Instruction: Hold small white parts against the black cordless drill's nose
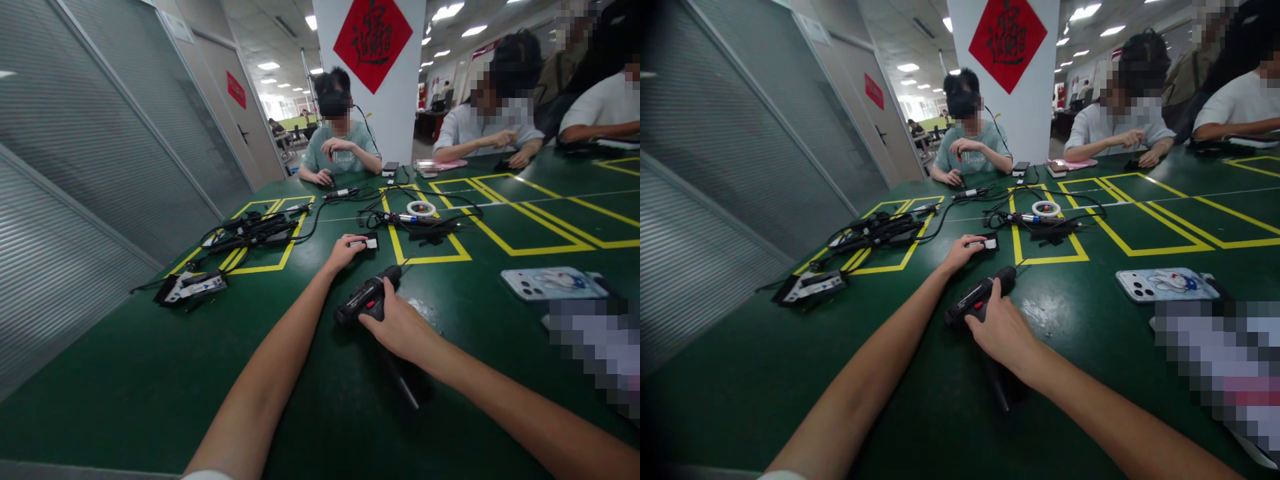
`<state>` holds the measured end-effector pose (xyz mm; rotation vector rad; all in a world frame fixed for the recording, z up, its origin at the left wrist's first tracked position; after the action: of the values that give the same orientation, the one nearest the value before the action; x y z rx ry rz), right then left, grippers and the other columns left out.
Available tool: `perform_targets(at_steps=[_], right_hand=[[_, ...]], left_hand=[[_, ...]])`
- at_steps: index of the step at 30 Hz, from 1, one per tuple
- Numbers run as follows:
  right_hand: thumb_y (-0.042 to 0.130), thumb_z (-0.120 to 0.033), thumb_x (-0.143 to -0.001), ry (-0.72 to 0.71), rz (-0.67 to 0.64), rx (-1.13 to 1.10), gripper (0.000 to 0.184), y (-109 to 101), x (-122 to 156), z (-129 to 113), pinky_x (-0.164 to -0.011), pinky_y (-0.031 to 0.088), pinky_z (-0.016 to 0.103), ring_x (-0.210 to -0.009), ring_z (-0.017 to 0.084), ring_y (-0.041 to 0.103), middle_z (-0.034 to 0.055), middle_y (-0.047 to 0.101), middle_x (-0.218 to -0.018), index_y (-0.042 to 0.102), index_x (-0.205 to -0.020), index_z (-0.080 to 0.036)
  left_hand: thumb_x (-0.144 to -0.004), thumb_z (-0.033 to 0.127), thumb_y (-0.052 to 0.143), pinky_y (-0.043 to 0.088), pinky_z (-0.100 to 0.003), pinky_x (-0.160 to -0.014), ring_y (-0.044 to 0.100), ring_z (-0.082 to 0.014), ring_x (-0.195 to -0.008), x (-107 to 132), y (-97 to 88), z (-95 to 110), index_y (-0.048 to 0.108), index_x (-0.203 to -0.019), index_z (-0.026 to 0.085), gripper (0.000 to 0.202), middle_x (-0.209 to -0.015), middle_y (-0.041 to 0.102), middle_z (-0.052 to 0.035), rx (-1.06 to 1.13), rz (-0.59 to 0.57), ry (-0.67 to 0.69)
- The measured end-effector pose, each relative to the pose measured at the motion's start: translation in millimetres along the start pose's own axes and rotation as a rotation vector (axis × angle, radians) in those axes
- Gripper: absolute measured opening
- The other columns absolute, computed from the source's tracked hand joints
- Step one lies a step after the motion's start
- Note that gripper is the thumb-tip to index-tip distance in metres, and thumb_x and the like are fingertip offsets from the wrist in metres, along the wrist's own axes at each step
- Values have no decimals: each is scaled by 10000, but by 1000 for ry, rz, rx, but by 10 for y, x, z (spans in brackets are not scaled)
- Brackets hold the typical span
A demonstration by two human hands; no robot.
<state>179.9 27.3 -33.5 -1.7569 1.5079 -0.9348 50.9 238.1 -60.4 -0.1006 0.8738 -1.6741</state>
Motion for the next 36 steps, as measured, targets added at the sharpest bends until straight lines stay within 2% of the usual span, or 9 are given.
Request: perform_targets(at_steps=[8, 13, 15, 18, 22, 25, 30, 33, 36], right_hand=[[577, -522, -813, 4, 0, 81, 962, -114, -106, -74, -754, 462, 354, -968, 332, 644, 230, 661, -1057, 121, -1465, 18], [560, -568, -821, -50, 134, 263, 674, -394, -272, -255, -739, 463, 381, -903, 344, 654, 234, 673, -941, 497, -1244, -47], [503, -545, -866, -84, 236, 254, 535, -520, -449, -302, -751, 460, 385, -891, 331, 655, 214, 675, -918, 559, -1144, -91], [447, -475, -910, -103, 353, 171, 424, -588, -808, -265, -778, 457, 385, -912, 312, 650, 190, 675, -958, 575, -1123, -132], [430, -370, -920, -90, 427, 30, 335, -438, -1199, -82, -812, 454, 378, -941, 290, 637, 160, 675, -968, 596, -1114, -152], [430, -323, -910, -165, 499, -81, 312, -345, -1312, 5, -862, 449, 363, -969, 260, 617, 144, 654, -1013, 603, -1105, -151], [469, -280, -852, -291, 628, -295, 376, -386, -1404, 94, -927, 450, 395, -1006, 251, 583, 162, 595, -1105, 568, -1174, -113], [528, -189, -757, -367, 552, -492, 532, -350, -1526, 136, -926, 475, 381, -1010, 226, 592, 142, 582, -1153, 480, -1284, -129], [527, -172, -739, -392, 311, -742, 611, -218, -1674, 167, -785, 542, 335, -815, 175, 644, 77, 637, -1013, 407, -1338, -159]], left_hand=[[-747, 292, 694, 438, -370, -982, 548, -223, -1099, 25, 29, 39, 675, -1126, 228, 384, -1135, 611, -69, -39, -32, 68], [-671, 303, 778, 372, -421, -1066, 452, -266, -1238, 59, 25, 77, 620, -1201, 211, 560, -1294, 465, -109, -120, 58, 123], [-685, 286, 764, 362, -435, -1077, 421, -276, -1271, 87, 17, 108, 615, -1197, 210, 539, -1342, 406, -114, -162, 96, 151], [-746, 229, 692, 384, -418, -1064, 444, -255, -1250, 138, 20, 178, 639, -1135, 222, 393, -1342, 412, -99, -223, 114, 206], [-770, 188, 645, 424, -402, -1023, 503, -236, -1178, 185, 34, 259, 645, -1109, 228, 342, -1266, 493, -92, -287, 102, 271], [-783, 203, 630, 435, -405, -1005, 512, -237, -1159, 200, 27, 301, 633, -1127, 225, 345, -1239, 512, -97, -316, 108, 299], [-797, 229, 618, 432, -398, -1004, 503, -231, -1163, 225, -17, 404, 575, -1217, 228, 423, -1234, 510, -102, -338, 149, 332], [-805, 231, 607, 410, -411, -1026, 472, -238, -1202, 260, -46, 507, 560, -1237, 228, 435, -1259, 493, -109, -379, 221, 401], [-803, 239, 608, 407, -414, -1026, 460, -243, -1213, 294, -3, 594, 575, -1219, 224, 418, -1262, 488, -112, -422, 222, 491]])
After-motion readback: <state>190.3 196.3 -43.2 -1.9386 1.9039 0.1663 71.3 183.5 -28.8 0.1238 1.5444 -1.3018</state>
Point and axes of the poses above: each hand's wrist, its own x-axis away from the middle knuckle, its own y-axis out of the palm, z = x × y, the point moved 6 cm from there along -x, towards the middle knuckle
